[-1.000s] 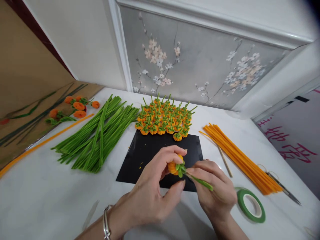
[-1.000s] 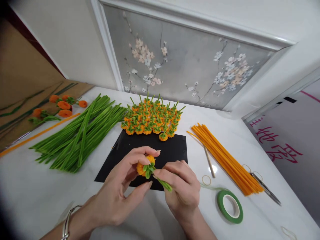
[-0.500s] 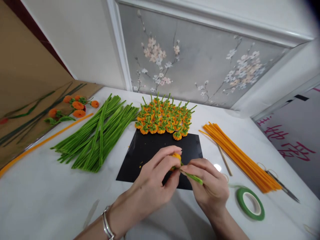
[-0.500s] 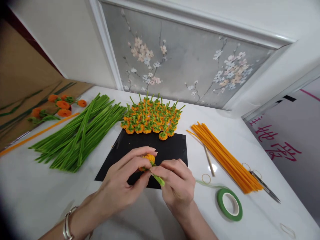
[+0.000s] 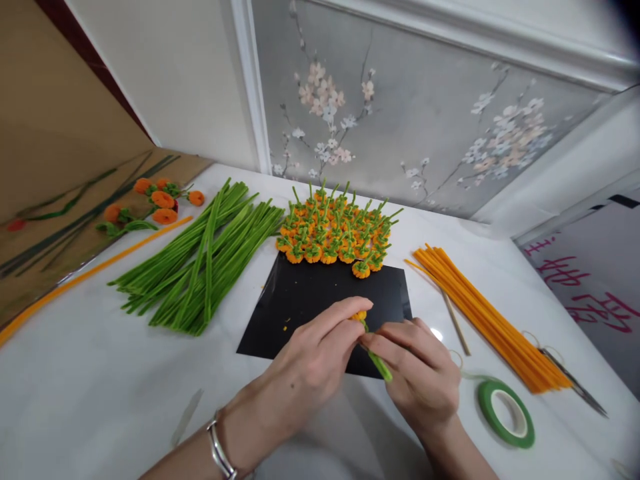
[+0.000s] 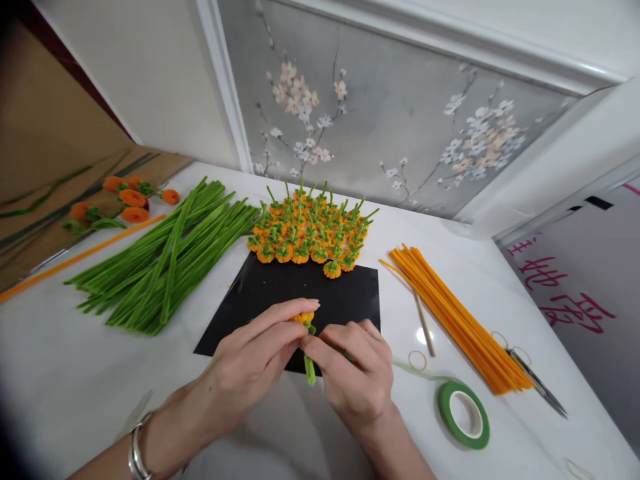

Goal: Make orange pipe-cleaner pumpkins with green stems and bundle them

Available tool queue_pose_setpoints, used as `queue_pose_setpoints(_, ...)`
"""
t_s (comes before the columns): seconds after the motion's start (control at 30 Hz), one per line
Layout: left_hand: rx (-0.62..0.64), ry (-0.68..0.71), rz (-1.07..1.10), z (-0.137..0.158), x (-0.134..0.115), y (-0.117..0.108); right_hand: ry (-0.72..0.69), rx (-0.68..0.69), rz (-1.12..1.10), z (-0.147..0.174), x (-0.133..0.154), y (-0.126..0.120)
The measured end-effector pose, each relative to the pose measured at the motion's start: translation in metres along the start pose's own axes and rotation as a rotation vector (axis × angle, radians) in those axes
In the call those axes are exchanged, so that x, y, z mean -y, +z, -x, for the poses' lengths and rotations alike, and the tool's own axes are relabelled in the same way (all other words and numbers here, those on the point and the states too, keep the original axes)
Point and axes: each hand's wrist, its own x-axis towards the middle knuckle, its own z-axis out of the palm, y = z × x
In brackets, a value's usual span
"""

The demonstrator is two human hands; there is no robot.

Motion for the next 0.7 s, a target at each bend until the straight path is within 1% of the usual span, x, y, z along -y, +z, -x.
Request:
queue_pose_setpoints(0.1, -0.019, 0.02, -0.009, 0.002, 0.002, 0.002, 0.003, 0.002, -0.02, 0.0, 0.0, -0.001)
queue_pose_setpoints(0.2, -0.028, -0.007, 0.067, -0.001, -0.002, 0.0, 0.076, 0.012, -0.089, -0.001, 0.0, -0.003)
queue_pose_setpoints(0.27, -0.018, -0.093, 0.2, -0.006, -0.007, -0.004, 0.167, 0.008, -0.158, -0.001, 0.0, -0.005)
queue_pose_setpoints(0.3, -0.012, -0.161, 0.298, -0.009, -0.009, -0.007, 0.213, -0.002, -0.196, -0.002, 0.0, -0.006)
queue_pose_setpoints(0.4, 0.012, -0.39, 0.719, -0.016, -0.013, -0.014, 0.327, -0.018, -0.288, -0.002, -0.001, -0.008)
queue_pose_setpoints(0.47, 0.055, -0.494, 0.973, -0.018, -0.012, -0.016, 0.369, -0.03, -0.331, -0.001, -0.001, -0.009)
queue_pose_setpoints(0.5, 0.087, -0.538, 1.062, -0.019, -0.011, -0.017, 0.388, -0.033, -0.355, -0.001, -0.001, -0.009)
queue_pose_setpoints(0.6, 0.168, -0.664, 1.221, -0.019, -0.008, -0.017, 0.444, -0.025, -0.445, 0.0, -0.001, -0.008)
queue_pose_setpoints(0.7, 0.158, -0.713, 1.274, -0.019, -0.008, -0.015, 0.487, -0.031, -0.47, -0.001, 0.0, -0.007)
